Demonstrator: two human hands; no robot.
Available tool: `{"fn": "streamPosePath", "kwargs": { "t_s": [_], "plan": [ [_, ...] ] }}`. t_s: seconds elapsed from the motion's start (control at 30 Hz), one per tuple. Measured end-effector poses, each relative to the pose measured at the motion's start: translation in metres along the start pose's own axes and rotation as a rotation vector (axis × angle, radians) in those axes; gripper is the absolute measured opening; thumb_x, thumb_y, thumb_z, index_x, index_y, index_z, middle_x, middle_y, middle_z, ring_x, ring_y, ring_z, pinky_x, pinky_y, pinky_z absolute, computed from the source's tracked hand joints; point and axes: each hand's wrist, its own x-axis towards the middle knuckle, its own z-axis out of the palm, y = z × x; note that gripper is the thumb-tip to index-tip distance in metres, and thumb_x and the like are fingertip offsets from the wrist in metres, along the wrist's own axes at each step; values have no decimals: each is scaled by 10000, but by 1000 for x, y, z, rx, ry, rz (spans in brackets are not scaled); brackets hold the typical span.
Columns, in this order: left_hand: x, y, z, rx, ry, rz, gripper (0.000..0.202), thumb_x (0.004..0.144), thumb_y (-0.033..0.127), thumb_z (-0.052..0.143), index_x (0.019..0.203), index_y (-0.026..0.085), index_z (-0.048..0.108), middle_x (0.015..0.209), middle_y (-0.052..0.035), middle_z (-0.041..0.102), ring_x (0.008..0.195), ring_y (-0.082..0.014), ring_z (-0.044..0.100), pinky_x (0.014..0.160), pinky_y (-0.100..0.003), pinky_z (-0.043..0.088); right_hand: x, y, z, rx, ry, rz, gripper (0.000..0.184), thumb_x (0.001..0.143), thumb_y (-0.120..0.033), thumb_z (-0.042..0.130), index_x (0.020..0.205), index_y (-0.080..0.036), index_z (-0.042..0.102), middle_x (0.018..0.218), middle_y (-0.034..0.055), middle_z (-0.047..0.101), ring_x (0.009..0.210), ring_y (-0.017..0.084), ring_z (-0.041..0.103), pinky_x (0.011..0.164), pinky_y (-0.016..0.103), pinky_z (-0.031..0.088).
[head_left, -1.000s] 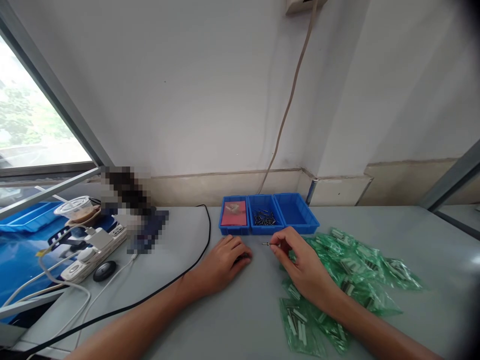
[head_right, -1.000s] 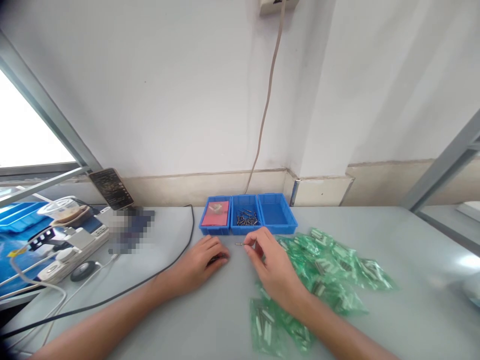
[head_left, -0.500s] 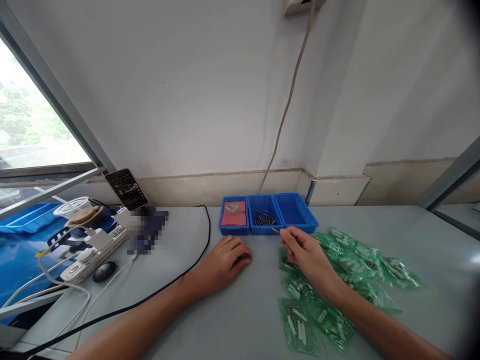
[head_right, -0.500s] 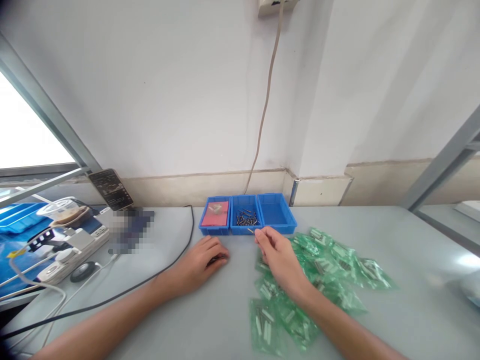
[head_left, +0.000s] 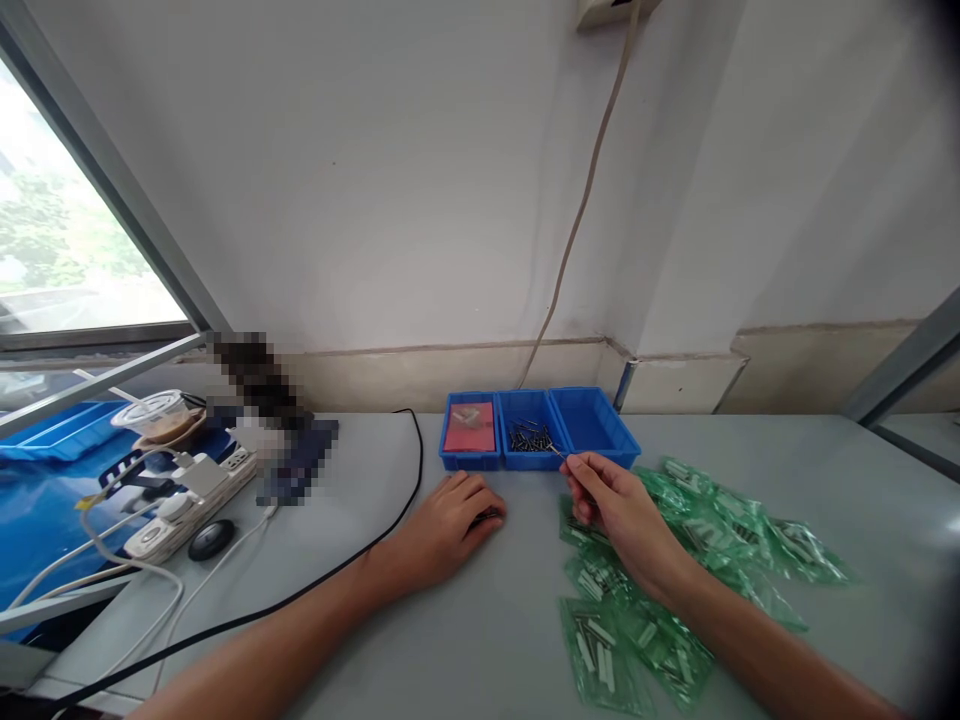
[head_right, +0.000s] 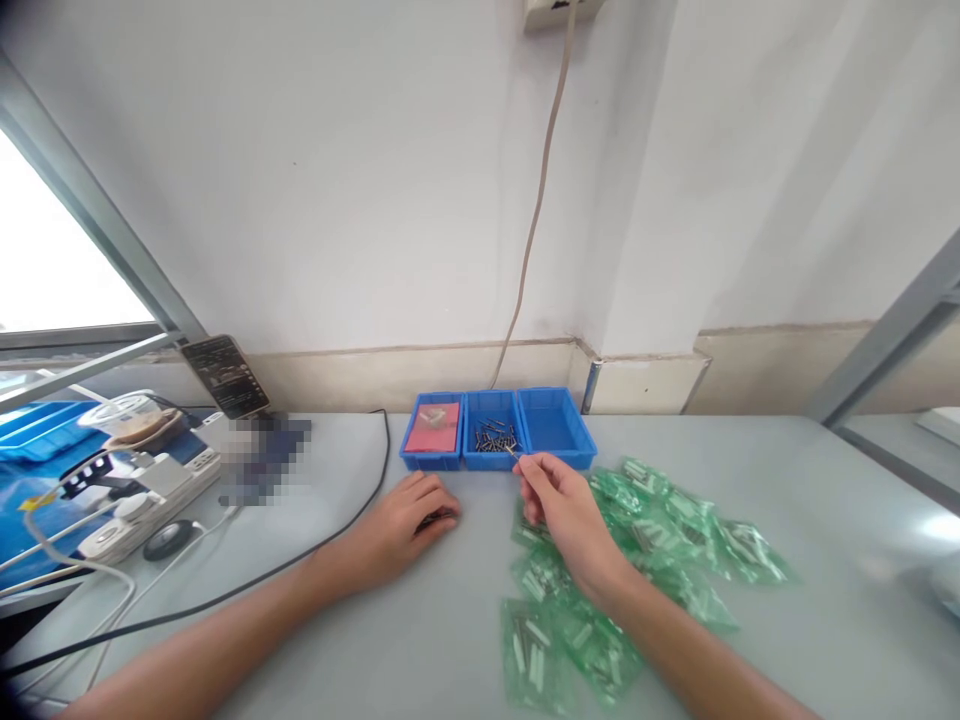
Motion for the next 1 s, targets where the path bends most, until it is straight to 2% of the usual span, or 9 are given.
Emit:
{"fn": "streamPosePath", "kwargs": {
  "t_s": [0.43, 0.77, 1.0],
  "plan": [
    [0, 0, 1, -1, 11, 6, 132, 1122, 272, 528, 1145, 216, 645, 1083, -53, 659, 1009, -212, 583, 944, -357, 478, 2, 0, -1, 24, 16, 12, 424, 833, -589, 819, 956, -195, 720, 740, -10, 601, 582, 125, 490, 548, 265, 424],
    [0, 2, -1, -13, -3, -7, 150, 1130, 283, 509, 1153, 217, 641, 1088, -57, 651, 1020, -218, 582, 951, -364, 475, 2, -2, 0, -25, -7, -29, 499, 842, -621, 796, 1104, -199, 747, 809, 13, 667, 609, 136, 504, 556, 273, 433],
    [-1, 0, 2, 29, 25, 2, 123, 1114, 271, 544, 1178, 216, 633, 1108, -60, 648, 1009, -219, 575, 938, -367, 475, 1, -2, 3, -118, -46, -98, 509, 844, -671, 770, 1043, -204, 720, 764, -5, 641, 584, 133, 494, 532, 272, 399]
  ]
}}
